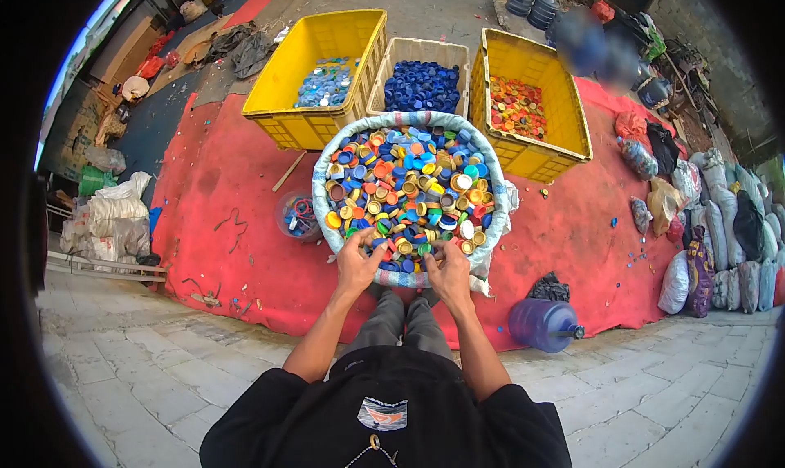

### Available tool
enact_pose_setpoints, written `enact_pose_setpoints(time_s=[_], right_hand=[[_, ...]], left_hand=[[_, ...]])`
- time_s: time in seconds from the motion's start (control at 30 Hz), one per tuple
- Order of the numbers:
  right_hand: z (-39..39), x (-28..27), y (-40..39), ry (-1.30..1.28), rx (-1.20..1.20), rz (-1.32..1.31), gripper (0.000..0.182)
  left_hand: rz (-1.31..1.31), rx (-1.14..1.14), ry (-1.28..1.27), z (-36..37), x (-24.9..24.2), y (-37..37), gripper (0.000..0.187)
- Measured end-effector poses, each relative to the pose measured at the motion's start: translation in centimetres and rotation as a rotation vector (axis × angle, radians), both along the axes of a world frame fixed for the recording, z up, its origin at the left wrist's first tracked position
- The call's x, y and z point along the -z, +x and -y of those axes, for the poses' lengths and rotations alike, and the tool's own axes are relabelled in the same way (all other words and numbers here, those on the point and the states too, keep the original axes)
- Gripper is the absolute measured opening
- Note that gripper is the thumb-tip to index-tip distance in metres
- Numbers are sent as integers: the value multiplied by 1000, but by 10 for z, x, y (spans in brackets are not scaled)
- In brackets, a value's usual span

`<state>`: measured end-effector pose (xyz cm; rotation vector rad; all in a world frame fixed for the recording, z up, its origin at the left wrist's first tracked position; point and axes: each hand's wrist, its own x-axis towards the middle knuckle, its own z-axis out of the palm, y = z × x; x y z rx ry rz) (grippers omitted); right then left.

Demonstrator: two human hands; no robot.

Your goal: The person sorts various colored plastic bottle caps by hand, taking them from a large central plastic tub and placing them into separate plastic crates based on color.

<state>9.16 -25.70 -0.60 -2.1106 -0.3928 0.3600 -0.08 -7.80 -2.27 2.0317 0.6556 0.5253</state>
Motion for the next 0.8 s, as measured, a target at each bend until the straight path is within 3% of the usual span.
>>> enact_pose_setpoints(time_s=[0.1, 0.13, 0.37, 0.5, 0.63, 0.8], right_hand=[[-12, -9, 6, -185, -155, 350, 28], [-17, -14, 8, -192, -179, 298, 30], [-34, -8, 20, -366, -250, 330, 22], [-34, -6, 18, -65, -206, 412, 16], [-43, -21, 4, 221, -133, 323, 18], [-60, -12, -12, 491, -86, 357, 20]], left_hand=[[164, -28, -1312, -18, -21, -6, 35], [279, -1, -1608, -23, -14, -8, 35], [323, -76, -1698, -20, -17, -18, 30], [176, -159, -1609, -12, -16, -16, 20], [140, 52, -1551, -6, -32, -7, 19], [308, 175, -1638, 1, -38, 4, 23]])
